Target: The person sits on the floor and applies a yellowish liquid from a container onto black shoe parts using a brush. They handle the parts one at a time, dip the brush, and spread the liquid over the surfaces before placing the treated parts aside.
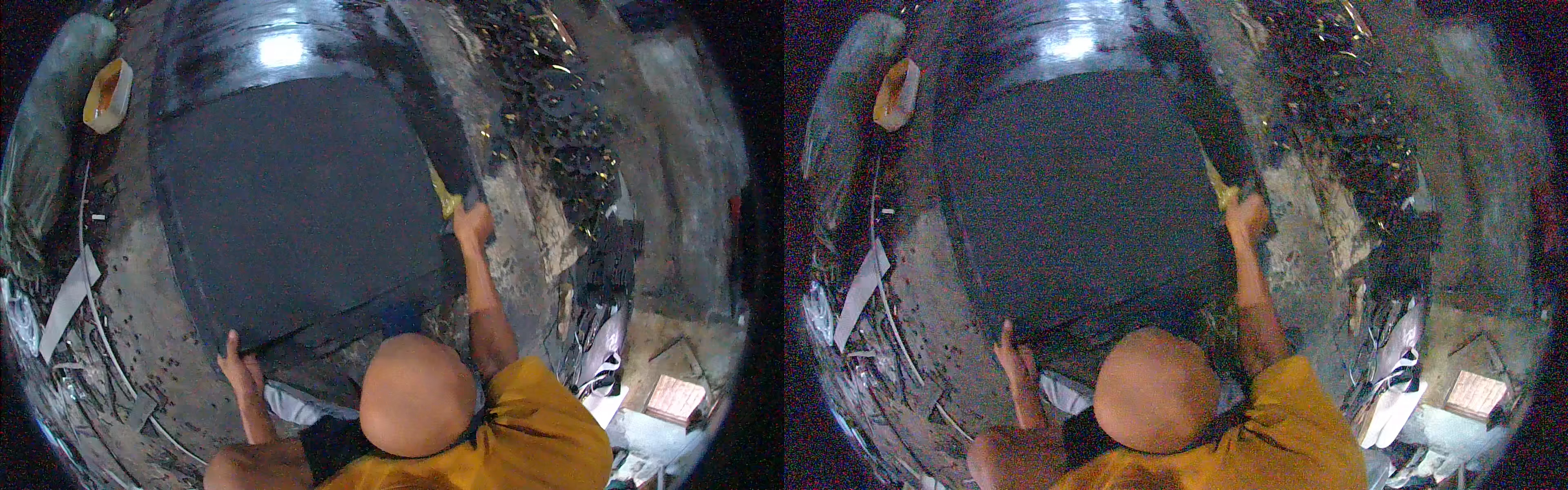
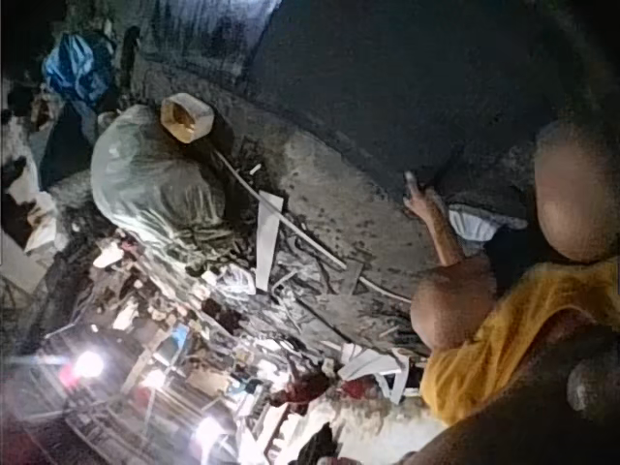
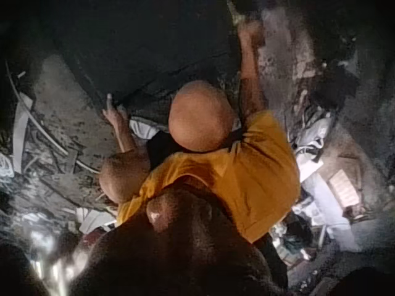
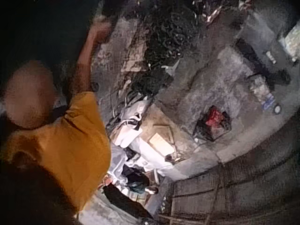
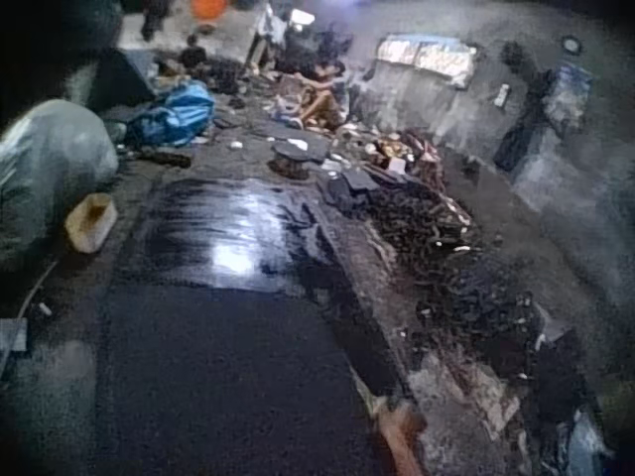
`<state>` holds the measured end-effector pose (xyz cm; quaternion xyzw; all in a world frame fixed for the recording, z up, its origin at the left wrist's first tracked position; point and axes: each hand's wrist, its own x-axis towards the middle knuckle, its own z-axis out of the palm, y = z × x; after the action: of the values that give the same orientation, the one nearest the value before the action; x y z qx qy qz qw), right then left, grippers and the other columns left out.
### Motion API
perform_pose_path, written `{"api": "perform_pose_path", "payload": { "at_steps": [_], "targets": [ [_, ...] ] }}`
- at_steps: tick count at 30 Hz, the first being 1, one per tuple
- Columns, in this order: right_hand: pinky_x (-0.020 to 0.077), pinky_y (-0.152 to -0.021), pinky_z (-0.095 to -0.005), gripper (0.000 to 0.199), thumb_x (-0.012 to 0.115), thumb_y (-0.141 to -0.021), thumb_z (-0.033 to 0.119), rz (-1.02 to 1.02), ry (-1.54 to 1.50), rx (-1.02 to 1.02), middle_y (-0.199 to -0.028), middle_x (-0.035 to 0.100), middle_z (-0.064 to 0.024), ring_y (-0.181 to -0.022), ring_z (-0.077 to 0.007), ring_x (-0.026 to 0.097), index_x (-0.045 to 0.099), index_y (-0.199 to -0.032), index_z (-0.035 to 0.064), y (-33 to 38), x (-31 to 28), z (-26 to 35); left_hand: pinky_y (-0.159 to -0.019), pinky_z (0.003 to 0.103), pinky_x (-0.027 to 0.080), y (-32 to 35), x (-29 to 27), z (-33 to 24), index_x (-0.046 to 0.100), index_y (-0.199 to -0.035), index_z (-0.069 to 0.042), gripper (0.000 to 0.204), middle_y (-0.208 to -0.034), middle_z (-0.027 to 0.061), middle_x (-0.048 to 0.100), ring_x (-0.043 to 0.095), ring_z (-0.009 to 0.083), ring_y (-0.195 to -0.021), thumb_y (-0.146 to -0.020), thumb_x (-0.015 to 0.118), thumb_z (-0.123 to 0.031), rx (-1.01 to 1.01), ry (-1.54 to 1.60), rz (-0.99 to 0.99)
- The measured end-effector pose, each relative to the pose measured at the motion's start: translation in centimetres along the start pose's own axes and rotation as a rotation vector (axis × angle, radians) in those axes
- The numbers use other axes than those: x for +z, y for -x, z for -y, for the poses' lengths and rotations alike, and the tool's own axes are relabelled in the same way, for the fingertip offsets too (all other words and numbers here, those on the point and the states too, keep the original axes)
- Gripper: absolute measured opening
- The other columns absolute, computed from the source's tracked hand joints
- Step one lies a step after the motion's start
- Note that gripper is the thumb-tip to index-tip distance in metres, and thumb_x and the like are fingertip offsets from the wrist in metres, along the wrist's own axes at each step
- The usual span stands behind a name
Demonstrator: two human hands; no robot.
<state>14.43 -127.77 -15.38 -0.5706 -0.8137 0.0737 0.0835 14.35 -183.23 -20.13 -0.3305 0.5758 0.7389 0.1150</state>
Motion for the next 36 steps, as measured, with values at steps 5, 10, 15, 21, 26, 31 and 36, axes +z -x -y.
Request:
{"api": "perform_pose_path", "payload": {
  "at_steps": [5,10,15,21,26,31,36],
  "targets": [
    [0.0543,-0.090,-0.0503,0.062,0.081,-0.077,0.043,-0.139,0.016,-0.189,-0.115,0.069,-0.0294,-0.107,-0.0456,0.067,0.069,-0.113,-0.0056,-12.8,5.0,14.5,-0.084,0.041,0.054,0.2,3.0,-0.5,0.033,-0.146,-0.001,0.074,-0.127,0.0146,0.059,0.063,0.0268,-0.106,-0.090,0.078,-0.017,-0.274,0.073,-0.134],
    [0.0528,-0.095,-0.0514,0.057,0.075,-0.080,0.043,0.195,0.080,-0.567,-0.117,0.070,-0.0247,-0.112,-0.0435,0.066,0.071,-0.116,-0.0006,-9.1,7.2,35.1,-0.075,0.035,0.051,0.9,2.3,-1.1,0.019,-0.154,-0.001,0.095,-0.125,0.0125,0.060,0.062,0.0213,-0.099,-0.086,0.083,-0.018,-0.365,-0.007,-0.343],
    [0.0517,-0.098,-0.0517,0.058,0.070,-0.082,0.045,0.273,0.073,-0.934,-0.118,0.070,-0.0251,-0.113,-0.0430,0.066,0.070,-0.118,-0.0013,-0.9,9.0,46.7,-0.070,0.030,0.050,0.5,2.5,-1.9,0.048,-0.137,-0.006,0.056,-0.107,0.0032,0.066,0.061,0.0123,-0.086,-0.091,0.078,-0.017,-0.394,-0.020,-0.228],
    [0.0544,-0.088,-0.0538,0.036,0.068,-0.086,0.025,0.343,-0.126,-1.161,-0.108,0.069,-0.0267,-0.102,-0.0441,0.068,0.067,-0.117,0.0043,13.2,9.4,53.9,-0.064,0.025,0.049,0.9,2.7,-1.4,0.068,-0.109,-0.010,0.021,-0.095,-0.0013,0.068,0.060,0.0089,-0.076,-0.094,0.076,-0.022,-0.331,0.097,-0.174],
    [0.0559,-0.082,-0.0532,0.028,0.067,-0.085,0.025,0.265,-0.069,-1.421,-0.101,0.071,-0.0236,-0.095,-0.0433,0.069,0.071,-0.107,0.0077,13.3,9.5,54.0,-0.067,0.027,0.051,0.6,3.4,-2.2,0.068,-0.109,-0.009,0.024,-0.097,-0.0004,0.069,0.062,0.0107,-0.080,-0.094,0.076,-0.025,-0.305,0.024,-0.088],
    [0.0559,-0.087,-0.0485,0.042,0.063,-0.083,0.010,0.391,-0.065,-1.866,-0.108,0.075,-0.0099,-0.100,-0.0361,0.069,0.072,-0.122,0.0239,14.0,10.7,52.8,-0.073,0.033,0.053,0.7,1.4,1.2,0.050,-0.133,-0.007,0.054,-0.111,0.0049,0.067,0.064,0.0161,-0.092,-0.092,0.079,-0.024,-0.272,-0.012,-0.133],
    [0.0557,-0.075,-0.0479,0.028,0.069,-0.074,0.016,0.638,-0.302,-2.208,-0.093,0.073,-0.0179,-0.085,-0.0384,0.070,0.076,-0.100,0.0076,5.1,10.6,55.0,-0.073,0.037,0.053,0.1,1.0,1.4,0.013,-0.156,-0.005,0.098,-0.122,0.0125,0.061,0.063,0.0203,-0.096,-0.088,0.082,-0.018,-0.400,0.032,-0.265]
  ]
}}
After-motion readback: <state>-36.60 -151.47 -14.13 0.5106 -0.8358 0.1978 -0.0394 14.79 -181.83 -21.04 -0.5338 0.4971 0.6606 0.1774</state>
